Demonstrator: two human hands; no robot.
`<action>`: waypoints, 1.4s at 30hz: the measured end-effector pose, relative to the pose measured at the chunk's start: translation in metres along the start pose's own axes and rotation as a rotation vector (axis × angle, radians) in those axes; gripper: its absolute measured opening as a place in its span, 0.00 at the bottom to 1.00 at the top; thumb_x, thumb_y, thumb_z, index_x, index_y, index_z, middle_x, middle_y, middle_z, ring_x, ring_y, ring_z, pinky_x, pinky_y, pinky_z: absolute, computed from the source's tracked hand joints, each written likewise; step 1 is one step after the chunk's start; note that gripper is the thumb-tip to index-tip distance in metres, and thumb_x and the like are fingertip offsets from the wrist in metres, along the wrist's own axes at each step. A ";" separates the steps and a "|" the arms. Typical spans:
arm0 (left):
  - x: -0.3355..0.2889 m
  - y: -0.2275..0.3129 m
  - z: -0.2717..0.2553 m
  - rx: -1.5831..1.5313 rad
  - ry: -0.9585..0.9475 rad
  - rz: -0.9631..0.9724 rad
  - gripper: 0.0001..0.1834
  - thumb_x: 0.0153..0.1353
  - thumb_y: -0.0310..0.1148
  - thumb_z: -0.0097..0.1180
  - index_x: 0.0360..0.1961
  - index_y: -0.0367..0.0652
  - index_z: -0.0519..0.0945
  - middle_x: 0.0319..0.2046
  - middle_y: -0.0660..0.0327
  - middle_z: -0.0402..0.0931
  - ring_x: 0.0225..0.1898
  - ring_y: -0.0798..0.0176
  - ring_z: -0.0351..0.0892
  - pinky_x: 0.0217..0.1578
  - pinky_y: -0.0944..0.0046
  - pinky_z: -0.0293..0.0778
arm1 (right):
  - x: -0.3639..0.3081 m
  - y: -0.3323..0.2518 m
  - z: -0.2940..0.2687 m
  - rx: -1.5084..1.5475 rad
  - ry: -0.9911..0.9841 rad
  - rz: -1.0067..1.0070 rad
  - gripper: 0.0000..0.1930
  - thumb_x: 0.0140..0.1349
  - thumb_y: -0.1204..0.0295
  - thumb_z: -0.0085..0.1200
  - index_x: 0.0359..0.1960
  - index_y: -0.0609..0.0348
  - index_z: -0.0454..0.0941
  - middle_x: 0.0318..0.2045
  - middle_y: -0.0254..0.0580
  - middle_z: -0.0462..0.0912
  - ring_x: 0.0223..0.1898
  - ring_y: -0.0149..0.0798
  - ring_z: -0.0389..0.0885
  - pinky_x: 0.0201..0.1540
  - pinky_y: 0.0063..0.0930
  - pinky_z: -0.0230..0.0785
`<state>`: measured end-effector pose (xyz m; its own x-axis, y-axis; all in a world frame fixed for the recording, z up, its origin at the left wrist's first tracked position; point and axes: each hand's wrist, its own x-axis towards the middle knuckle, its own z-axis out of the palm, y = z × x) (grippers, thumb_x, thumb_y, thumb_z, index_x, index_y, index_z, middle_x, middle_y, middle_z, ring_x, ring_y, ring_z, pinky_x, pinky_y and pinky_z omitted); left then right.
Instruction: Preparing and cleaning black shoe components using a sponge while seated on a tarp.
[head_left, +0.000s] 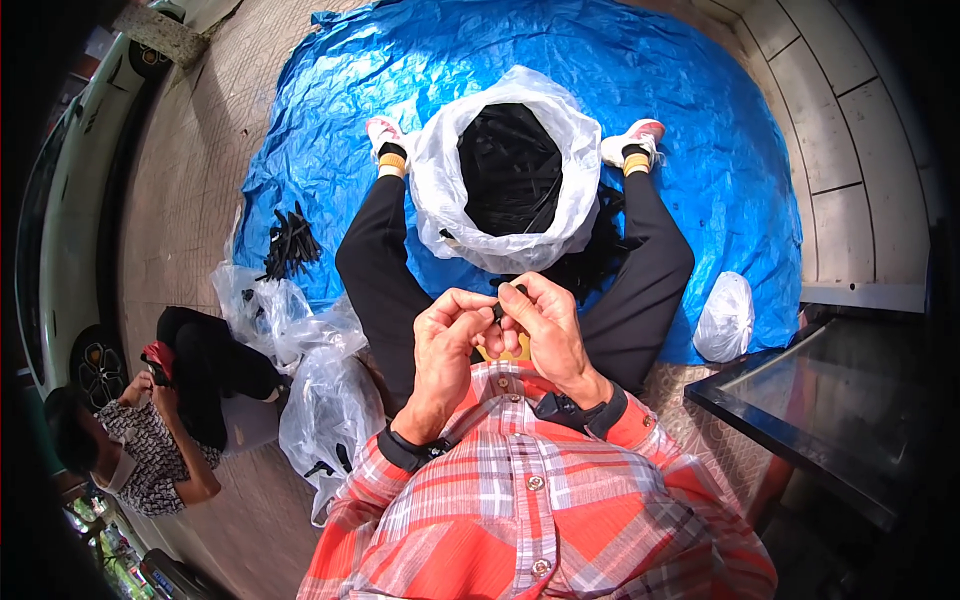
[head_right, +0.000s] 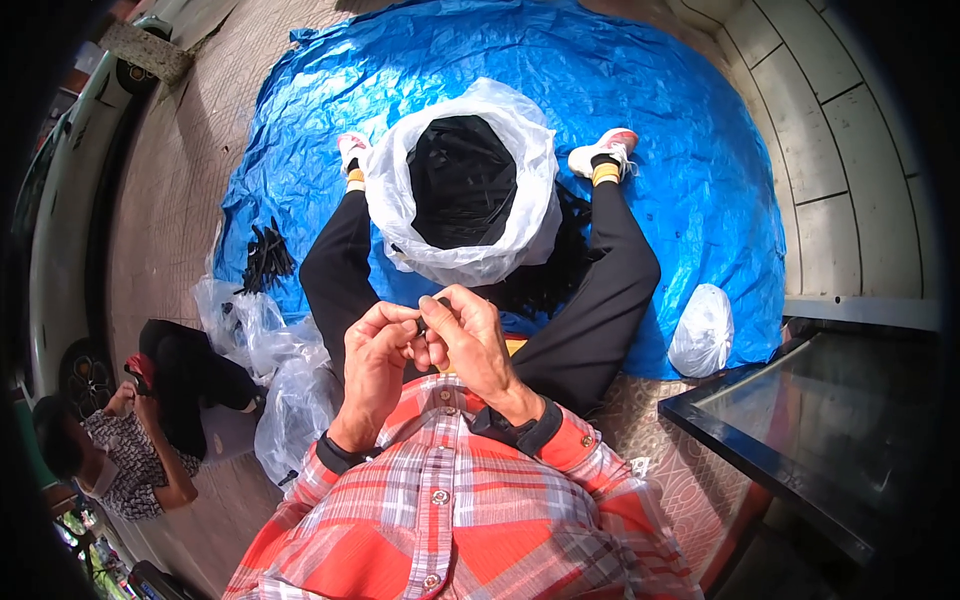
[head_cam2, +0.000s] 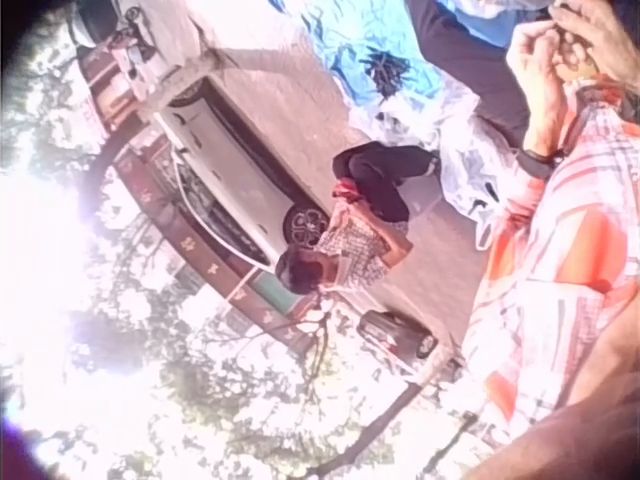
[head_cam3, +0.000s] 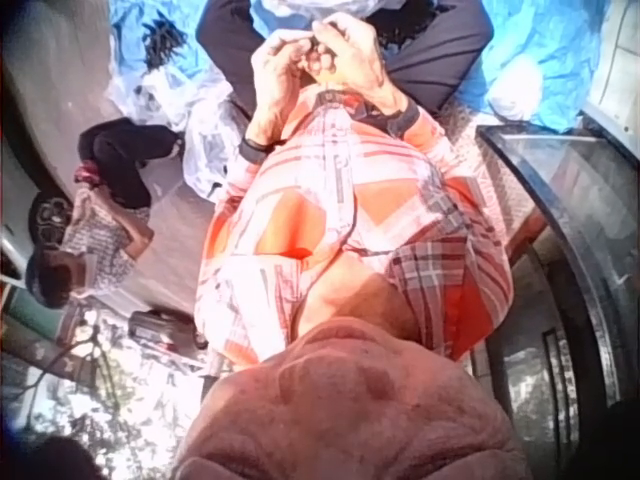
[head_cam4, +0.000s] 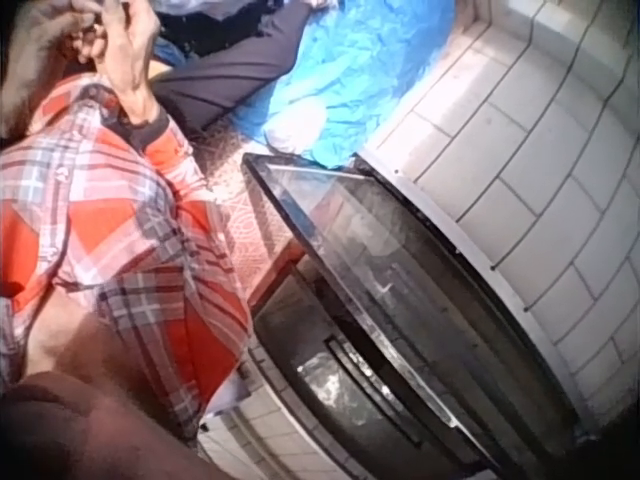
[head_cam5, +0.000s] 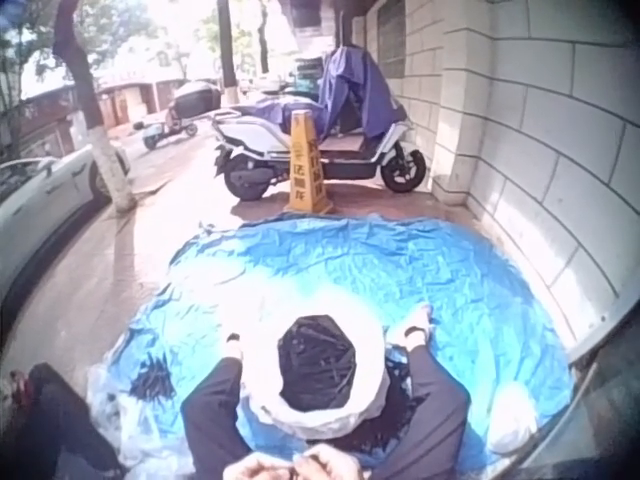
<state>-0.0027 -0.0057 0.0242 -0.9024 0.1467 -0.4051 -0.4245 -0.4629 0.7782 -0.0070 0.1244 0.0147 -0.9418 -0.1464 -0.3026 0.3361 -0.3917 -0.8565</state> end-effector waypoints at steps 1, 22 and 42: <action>0.000 0.000 -0.001 0.020 0.008 0.002 0.04 0.55 0.23 0.48 0.31 0.33 0.74 0.19 0.58 0.75 0.18 0.71 0.72 0.21 0.73 0.68 | 0.000 0.001 0.000 0.043 -0.001 0.014 0.11 0.62 0.68 0.49 0.25 0.62 0.70 0.16 0.32 0.71 0.13 0.21 0.68 0.14 0.14 0.58; -0.003 0.001 -0.003 0.073 -0.048 0.018 0.01 0.53 0.21 0.51 0.29 0.35 0.74 0.21 0.59 0.76 0.18 0.72 0.74 0.21 0.76 0.67 | -0.007 -0.004 0.000 0.328 -0.017 0.122 0.10 0.60 0.67 0.51 0.28 0.60 0.71 0.17 0.34 0.72 0.14 0.25 0.69 0.17 0.16 0.61; -0.004 -0.003 -0.011 0.098 -0.157 0.201 0.13 0.57 0.22 0.53 0.44 0.34 0.74 0.30 0.60 0.76 0.28 0.71 0.76 0.32 0.73 0.72 | -0.017 -0.040 -0.001 -1.175 0.035 -1.015 0.14 0.45 0.75 0.60 0.35 0.66 0.75 0.33 0.45 0.74 0.39 0.45 0.70 0.40 0.36 0.65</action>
<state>0.0029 -0.0143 0.0185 -0.9663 0.1977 -0.1647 -0.2342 -0.4106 0.8812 -0.0044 0.1431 0.0539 -0.7686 -0.2429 0.5919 -0.5984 0.6001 -0.5308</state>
